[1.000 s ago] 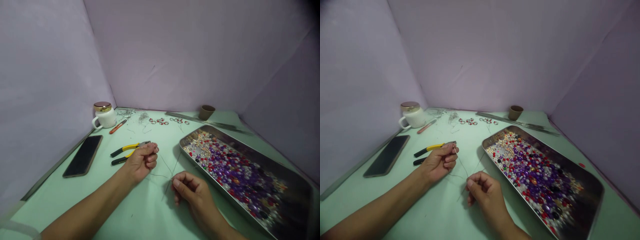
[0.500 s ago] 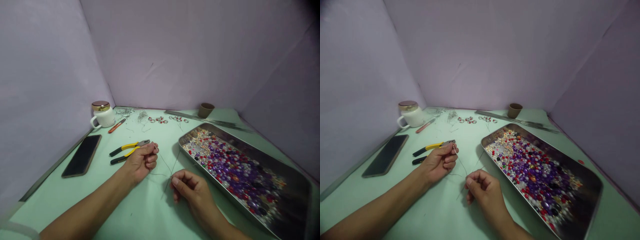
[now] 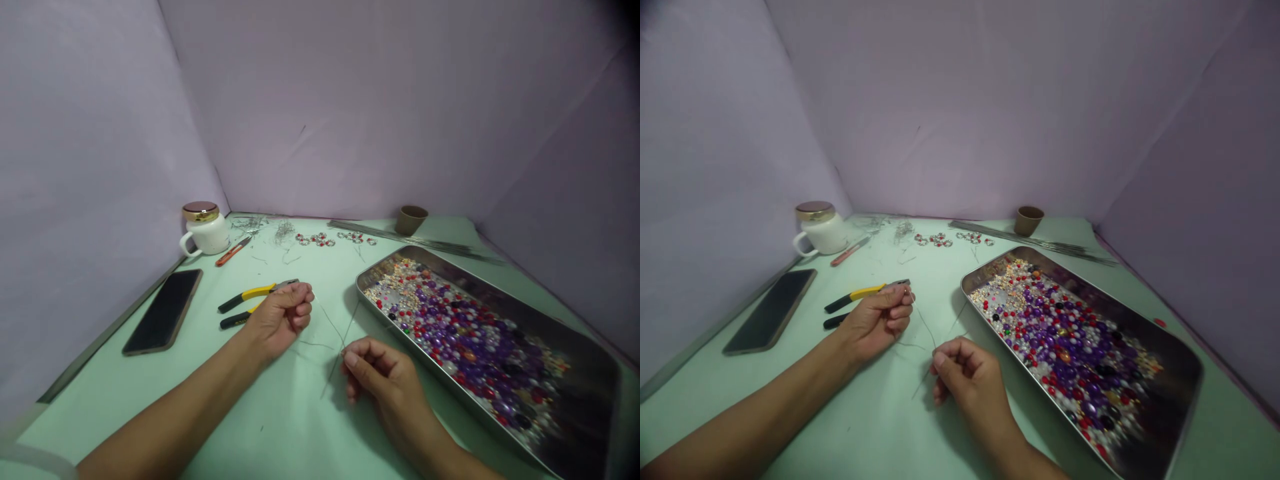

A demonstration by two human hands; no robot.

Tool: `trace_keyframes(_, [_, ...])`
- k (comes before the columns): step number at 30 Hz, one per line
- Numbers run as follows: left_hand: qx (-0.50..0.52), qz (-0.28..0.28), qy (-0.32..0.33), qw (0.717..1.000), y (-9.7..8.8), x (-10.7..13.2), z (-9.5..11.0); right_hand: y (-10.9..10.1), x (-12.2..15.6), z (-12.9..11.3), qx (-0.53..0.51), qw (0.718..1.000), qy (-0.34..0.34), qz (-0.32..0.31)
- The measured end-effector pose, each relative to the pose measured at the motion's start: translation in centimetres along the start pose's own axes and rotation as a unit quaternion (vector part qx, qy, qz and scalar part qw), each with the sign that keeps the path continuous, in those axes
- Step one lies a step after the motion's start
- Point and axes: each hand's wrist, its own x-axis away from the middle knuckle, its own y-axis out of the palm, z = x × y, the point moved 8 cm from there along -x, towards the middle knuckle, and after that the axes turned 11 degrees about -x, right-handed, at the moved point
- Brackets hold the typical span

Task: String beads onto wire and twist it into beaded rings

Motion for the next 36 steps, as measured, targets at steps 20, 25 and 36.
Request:
trace_keyframes(20, [-0.224,0.035,0.141,0.964,-0.3,0.3,2.5,-0.1,0.0,0.1,0.014,1.0,-0.006,-0.004])
trace_keyframes(25, [-0.14,0.029,0.102,0.985,-0.8,-0.2,2.1,-0.2,0.0,0.2,0.017,1.0,-0.006,-0.006])
trace_keyframes(36, [-0.055,0.017,0.027,0.998,-0.6,-0.1,1.2,0.0,-0.1,0.1,0.02,1.0,-0.003,-0.011])
